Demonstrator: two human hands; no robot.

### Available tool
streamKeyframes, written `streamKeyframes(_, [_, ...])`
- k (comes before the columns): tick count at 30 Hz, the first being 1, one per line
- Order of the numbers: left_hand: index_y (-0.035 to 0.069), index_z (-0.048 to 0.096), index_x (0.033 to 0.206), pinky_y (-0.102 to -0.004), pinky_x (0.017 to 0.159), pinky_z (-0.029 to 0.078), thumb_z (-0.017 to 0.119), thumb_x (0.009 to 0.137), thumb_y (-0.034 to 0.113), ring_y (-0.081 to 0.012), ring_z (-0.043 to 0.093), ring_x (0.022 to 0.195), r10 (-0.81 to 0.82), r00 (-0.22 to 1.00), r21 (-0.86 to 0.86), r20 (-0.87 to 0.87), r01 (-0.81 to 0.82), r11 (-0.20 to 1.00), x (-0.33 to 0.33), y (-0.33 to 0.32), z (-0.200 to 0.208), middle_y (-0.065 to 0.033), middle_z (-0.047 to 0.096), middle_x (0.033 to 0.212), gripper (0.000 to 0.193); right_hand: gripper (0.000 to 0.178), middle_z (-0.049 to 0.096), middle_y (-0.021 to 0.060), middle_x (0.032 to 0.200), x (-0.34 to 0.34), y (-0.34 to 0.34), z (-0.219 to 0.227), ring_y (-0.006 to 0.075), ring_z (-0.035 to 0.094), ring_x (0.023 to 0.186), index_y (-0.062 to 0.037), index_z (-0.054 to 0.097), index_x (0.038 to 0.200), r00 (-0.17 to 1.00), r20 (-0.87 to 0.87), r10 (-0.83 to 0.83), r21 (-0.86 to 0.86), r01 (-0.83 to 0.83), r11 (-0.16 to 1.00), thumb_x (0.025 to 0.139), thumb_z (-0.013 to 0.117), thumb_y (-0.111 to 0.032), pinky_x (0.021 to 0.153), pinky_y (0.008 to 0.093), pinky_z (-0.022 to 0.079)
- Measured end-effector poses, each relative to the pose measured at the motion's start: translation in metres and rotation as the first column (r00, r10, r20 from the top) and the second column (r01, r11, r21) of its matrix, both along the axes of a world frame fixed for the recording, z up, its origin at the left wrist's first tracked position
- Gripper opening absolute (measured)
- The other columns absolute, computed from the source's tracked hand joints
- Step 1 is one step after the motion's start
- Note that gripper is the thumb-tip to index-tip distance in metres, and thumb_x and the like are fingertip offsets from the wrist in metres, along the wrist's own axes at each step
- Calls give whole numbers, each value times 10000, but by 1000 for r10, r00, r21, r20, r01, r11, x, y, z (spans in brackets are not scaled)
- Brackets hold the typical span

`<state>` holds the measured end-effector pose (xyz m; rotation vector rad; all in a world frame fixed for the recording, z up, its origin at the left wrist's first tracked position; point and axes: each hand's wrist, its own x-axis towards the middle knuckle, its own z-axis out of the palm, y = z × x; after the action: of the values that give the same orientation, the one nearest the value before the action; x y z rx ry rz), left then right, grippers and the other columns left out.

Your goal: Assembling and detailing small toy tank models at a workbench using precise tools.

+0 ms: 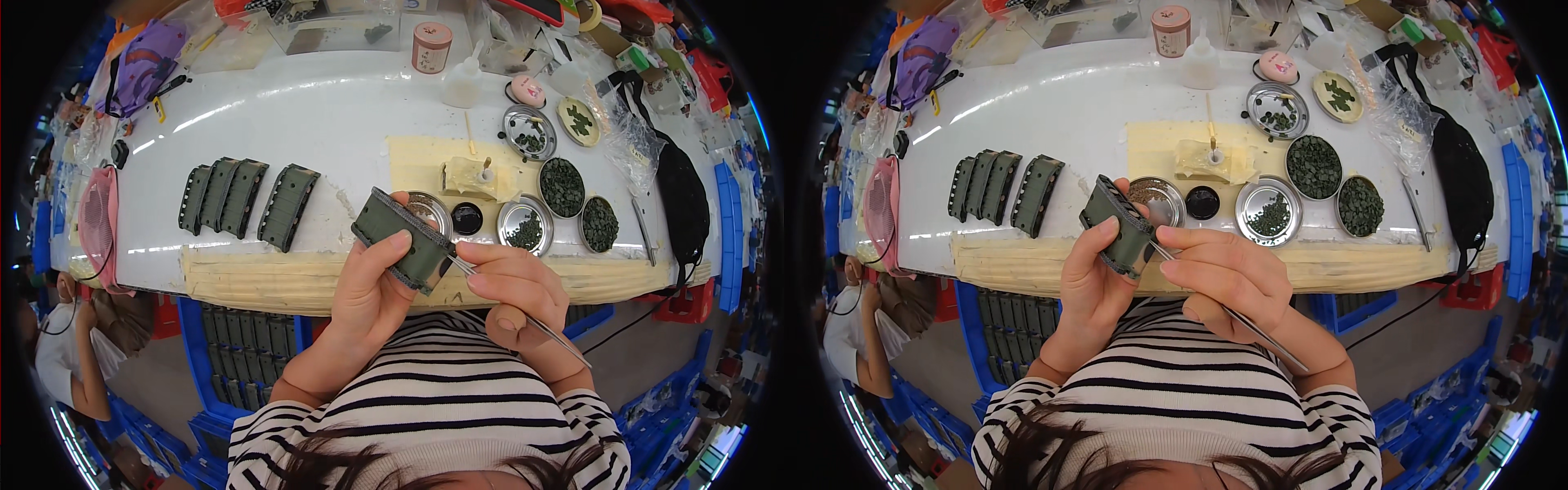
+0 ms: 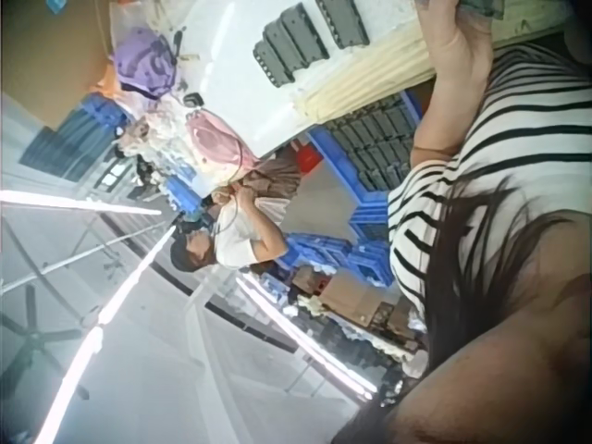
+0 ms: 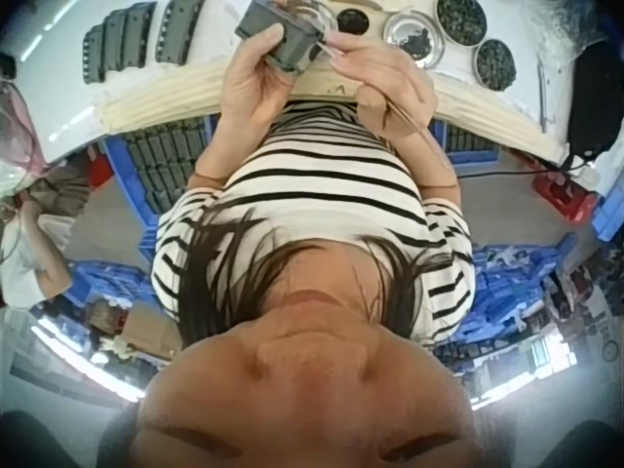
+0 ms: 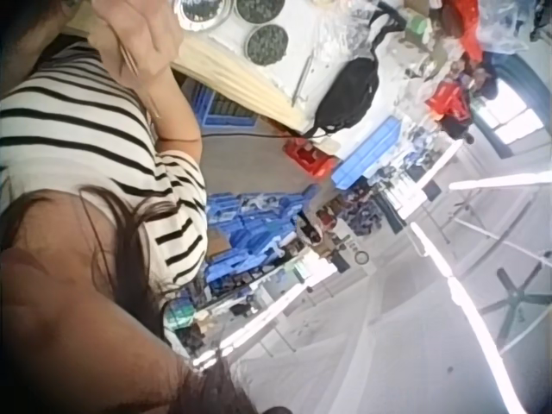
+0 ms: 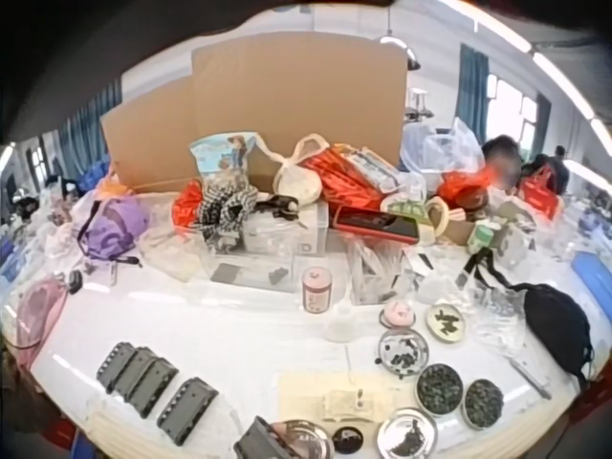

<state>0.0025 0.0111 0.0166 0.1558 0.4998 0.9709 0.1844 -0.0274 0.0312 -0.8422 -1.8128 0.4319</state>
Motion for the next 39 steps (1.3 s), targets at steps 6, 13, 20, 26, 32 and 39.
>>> streamKeyframes(6, [83, 443, 1289, -334, 861, 547, 549, 902, 40, -176, 622, 1008, -2, 1000, 5, 12, 2, 1000, -1, 1, 0, -94, 602, 1101, 404, 319, 648, 181, 1074, 1, 0, 2, 308, 662, 974, -3, 615, 1098, 999, 25, 27, 3, -27, 1000, 790, 678, -57, 732, 339, 561])
streamKeyframes(13, [90, 436, 1301, -347, 859, 553, 553, 903, 39, -182, 622, 1018, -31, 999, 17, 29, 30, 999, -5, 3, -2, -95, 600, 1110, 418, 254, 654, 188, 1015, 0, 3, -4, 330, 672, 949, 15, 618, 1069, 1000, 14, 14, 62, -15, 998, 831, 647, -69, 696, 346, 566])
streamKeyframes(20, [144, 320, 1413, -378, 861, 558, 559, 903, 36, -210, 611, 1052, -21, 999, 54, -38, 23, 998, -3, 11, 6, -128, 584, 1164, 574, 248, 659, 182, 941, 0, 9, -15, 331, 679, 915, 37, 620, 1040, 972, -230, 41, 55, -29, 998, 915, 604, -177, 707, 343, 559])
streamKeyframes(26, [170, 277, 1437, -383, 857, 561, 559, 901, 36, -220, 603, 1070, 13, 999, 123, -47, -7, 992, -5, 10, 5, -143, 571, 1197, 620, 269, 662, 188, 966, 0, 8, -3, 334, 674, 923, 29, 626, 1057, 997, -71, 11, 61, -7, 998, 878, 638, -172, 723, 353, 557])
streamKeyframes(32, [168, 288, 1433, -370, 829, 570, 556, 900, 38, -212, 607, 1052, 20, 998, 123, -52, -14, 992, -2, 8, 5, -136, 576, 1183, 610, 308, 658, 195, 1017, -1, 6, -4, 325, 670, 946, 22, 629, 1083, 999, -32, 3, 59, -1, 998, 798, 675, -85, 725, 355, 560])
streamKeyframes(39, [169, 288, 1432, -363, 825, 570, 547, 902, 40, -210, 608, 1048, 22, 998, 126, -52, -15, 992, 0, 8, 5, -135, 574, 1182, 604, 336, 658, 185, 1030, -1, 5, 1, 326, 668, 952, 21, 628, 1085, 1000, 7, -8, 40, 7, 999, 761, 692, -42, 724, 354, 565])
